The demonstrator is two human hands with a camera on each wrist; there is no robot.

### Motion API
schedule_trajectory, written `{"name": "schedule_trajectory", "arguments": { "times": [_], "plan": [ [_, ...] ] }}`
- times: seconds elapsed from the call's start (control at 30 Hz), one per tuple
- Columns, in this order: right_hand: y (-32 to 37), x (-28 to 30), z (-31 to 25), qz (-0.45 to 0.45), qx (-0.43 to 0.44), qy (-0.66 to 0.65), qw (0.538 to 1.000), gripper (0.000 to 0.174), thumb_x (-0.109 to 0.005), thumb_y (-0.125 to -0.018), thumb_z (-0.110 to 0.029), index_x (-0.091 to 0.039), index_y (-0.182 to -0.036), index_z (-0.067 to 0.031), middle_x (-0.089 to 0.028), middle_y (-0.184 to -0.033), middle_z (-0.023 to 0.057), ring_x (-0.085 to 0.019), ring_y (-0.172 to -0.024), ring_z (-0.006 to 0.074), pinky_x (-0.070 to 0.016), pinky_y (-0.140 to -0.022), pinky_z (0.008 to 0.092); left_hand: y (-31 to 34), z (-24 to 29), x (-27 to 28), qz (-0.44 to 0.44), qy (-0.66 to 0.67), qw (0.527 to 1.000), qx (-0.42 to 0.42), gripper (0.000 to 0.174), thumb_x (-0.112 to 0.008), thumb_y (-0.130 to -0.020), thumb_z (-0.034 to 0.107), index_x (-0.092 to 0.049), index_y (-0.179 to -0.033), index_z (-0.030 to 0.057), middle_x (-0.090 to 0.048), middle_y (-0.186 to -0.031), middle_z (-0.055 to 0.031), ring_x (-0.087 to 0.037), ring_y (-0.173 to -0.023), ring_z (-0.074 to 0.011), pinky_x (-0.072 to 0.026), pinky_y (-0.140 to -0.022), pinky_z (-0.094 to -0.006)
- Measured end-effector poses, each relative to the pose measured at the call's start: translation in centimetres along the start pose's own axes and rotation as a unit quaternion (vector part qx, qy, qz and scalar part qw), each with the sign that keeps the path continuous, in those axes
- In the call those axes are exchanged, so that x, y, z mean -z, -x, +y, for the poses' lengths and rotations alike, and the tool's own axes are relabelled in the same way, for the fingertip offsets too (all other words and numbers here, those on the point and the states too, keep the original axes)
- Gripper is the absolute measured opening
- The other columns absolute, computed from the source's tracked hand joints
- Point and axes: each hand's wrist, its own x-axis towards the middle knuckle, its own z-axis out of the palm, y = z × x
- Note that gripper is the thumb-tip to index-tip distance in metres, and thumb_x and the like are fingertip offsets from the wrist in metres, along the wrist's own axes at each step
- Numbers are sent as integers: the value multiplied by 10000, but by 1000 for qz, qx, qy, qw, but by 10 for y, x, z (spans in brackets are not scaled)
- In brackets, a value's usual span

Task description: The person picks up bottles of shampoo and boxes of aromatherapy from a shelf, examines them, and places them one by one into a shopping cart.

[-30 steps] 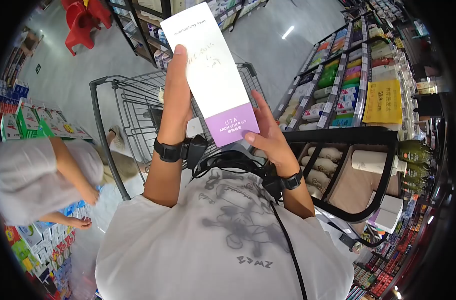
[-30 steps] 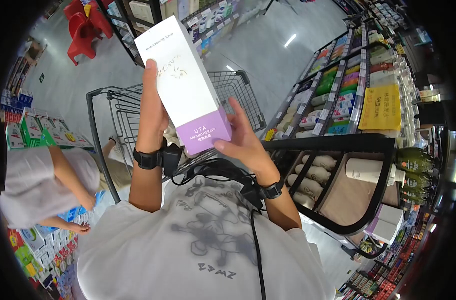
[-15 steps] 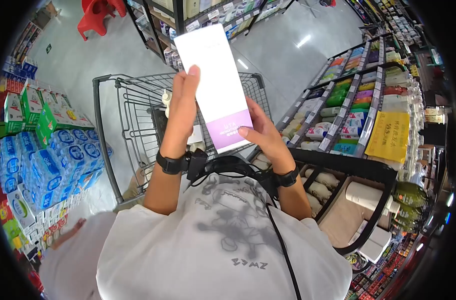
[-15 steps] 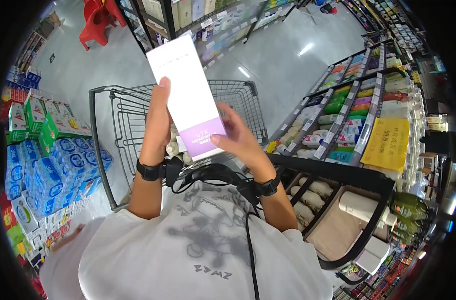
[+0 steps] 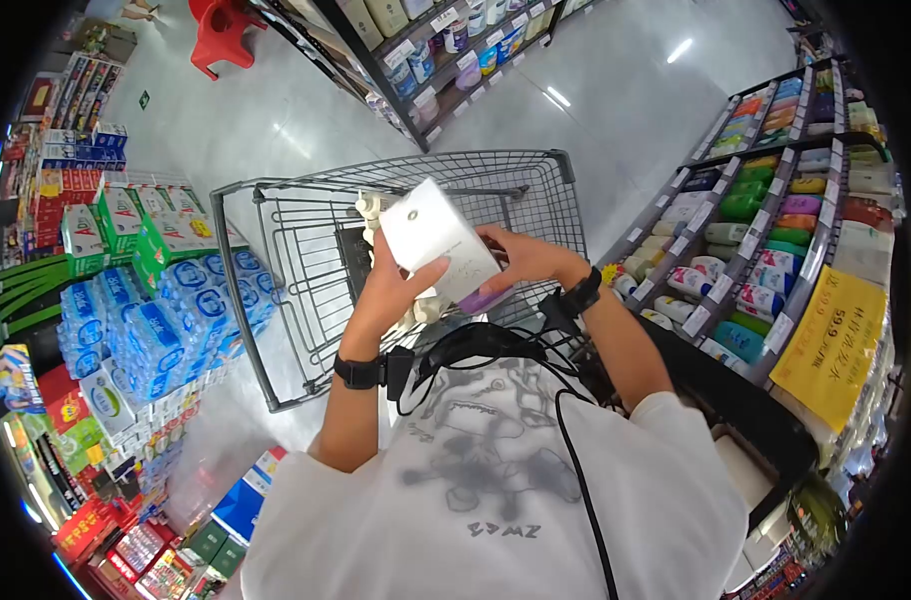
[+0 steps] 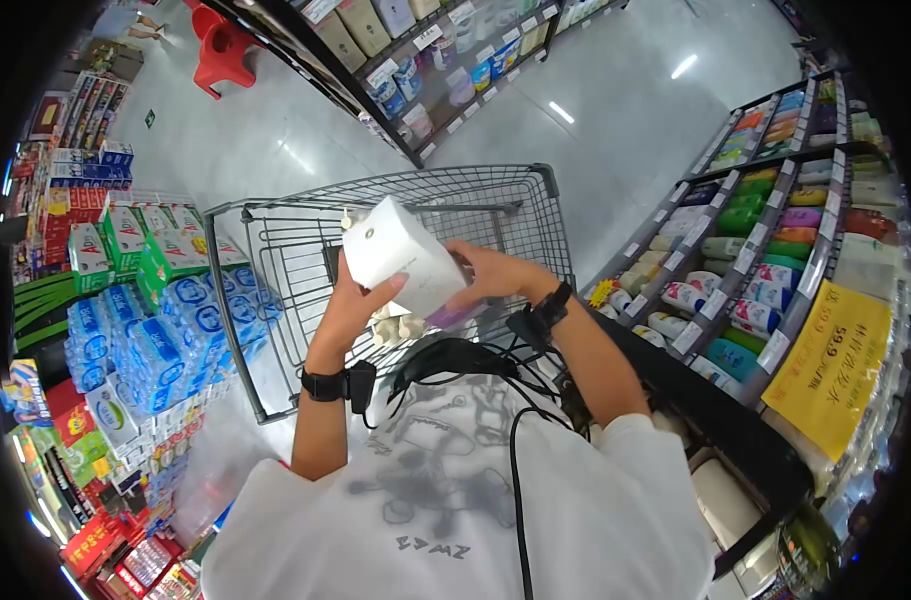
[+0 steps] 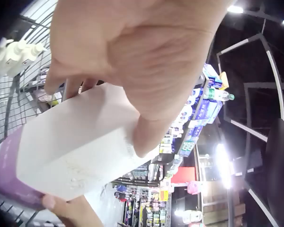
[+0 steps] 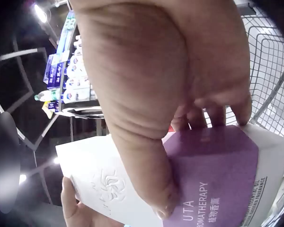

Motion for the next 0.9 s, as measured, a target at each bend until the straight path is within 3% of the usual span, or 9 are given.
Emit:
{"name": "schedule_trajectory", "arguments": {
  "times": [0.13, 0.23, 0.27, 0.43, 0.53, 0.63, 0.77, 0.8, 0.9],
  "plan": [
    [-34, 43, 20, -87, -20, 65, 994, 972, -913, -679, -211, -382, -1464, 2, -578, -1349, 176, -554, -1247, 256, -422, -1084, 350, -10, -23, -7, 114, 50, 992, -21, 913, -789, -876, 194, -175, -1516, -23, -410, -1422, -207, -460, -1317, -287, -440, -1075, -392],
    [-56, 66, 24, -122, -32, 102, 987, 1013, -920, -641, -239, -382, -1464, 7, -596, -1329, 184, -569, -1233, 267, -434, -1071, 355, -25, -32, 0, 117, -49, 991, -29, 886, -779, -886, 175, -206, -1543, 18, -446, -1431, -203, -489, -1304, -273, -424, -1087, -378],
    [-67, 73, 38, -132, -16, 101, 986, 1013, -918, -639, -224, -380, -1466, 7, -600, -1326, 183, -573, -1229, 270, -436, -1070, 356, -29, -28, 3, 99, -117, 988, -18, 871, -825, -843, 228, -317, -1503, -25, -470, -1398, -207, -501, -1287, -274, -430, -1078, -372],
    [-118, 85, 93, -164, 53, 96, 980, 908, -862, -640, -196, -436, -1409, 34, -649, -1250, 214, -653, -1121, 280, -525, -950, 386, -58, -55, 7, 111, -346, 932, 19, 941, -885, -728, 404, -436, -1389, -93, -509, -1295, -238, -538, -1201, -340, -455, -1030, -413],
    [-148, 69, 143, -71, -30, 106, 991, 744, -805, -733, -112, -469, -1387, 2, -677, -1191, 194, -667, -1100, 308, -534, -944, 391, -77, -94, -9, 185, -382, 905, 9, 938, -865, -731, 456, -427, -1350, -94, -492, -1263, -259, -530, -1162, -399, -471, -991, -456],
    [-156, 53, 165, 62, -86, 158, 982, 642, -774, -765, -157, -516, -1329, 9, -698, -1117, 213, -698, -1025, 332, -548, -887, 401, -91, -128, -19, 243, -381, 888, 88, 951, -867, -722, 471, -420, -1334, -104, -487, -1254, -261, -503, -1191, -398, -463, -996, -468],
    [-149, 49, 165, 20, -47, 134, 990, 645, -697, -830, -226, -482, -1396, -5, -676, -1174, 260, -674, -1071, 365, -533, -896, 408, -118, -176, -4, 235, -364, 890, 140, 987, -865, -699, 512, -418, -1313, -119, -482, -1262, -288, -486, -1226, -431, -461, -1011, -487],
    [-156, 45, 181, 29, -72, 111, 991, 705, -647, -860, -196, -401, -1501, -35, -606, -1337, 260, -613, -1213, 347, -507, -964, 382, -126, -185, -1, 231, -364, 887, 166, 986, -869, -699, 501, -416, -1309, -127, -480, -1280, -295, -494, -1229, -427, -458, -1018, -480],
    [-132, 53, 145, -12, -113, -13, 993, 791, -627, -878, -177, -285, -1584, -78, -451, -1535, 206, -493, -1370, 296, -462, -1041, 376, -141, -215, 3, 233, -371, 871, 224, 1009, -871, -690, 500, -398, -1312, -138, -477, -1312, -306, -512, -1236, -431, -460, -1029, -478]
  ]
}}
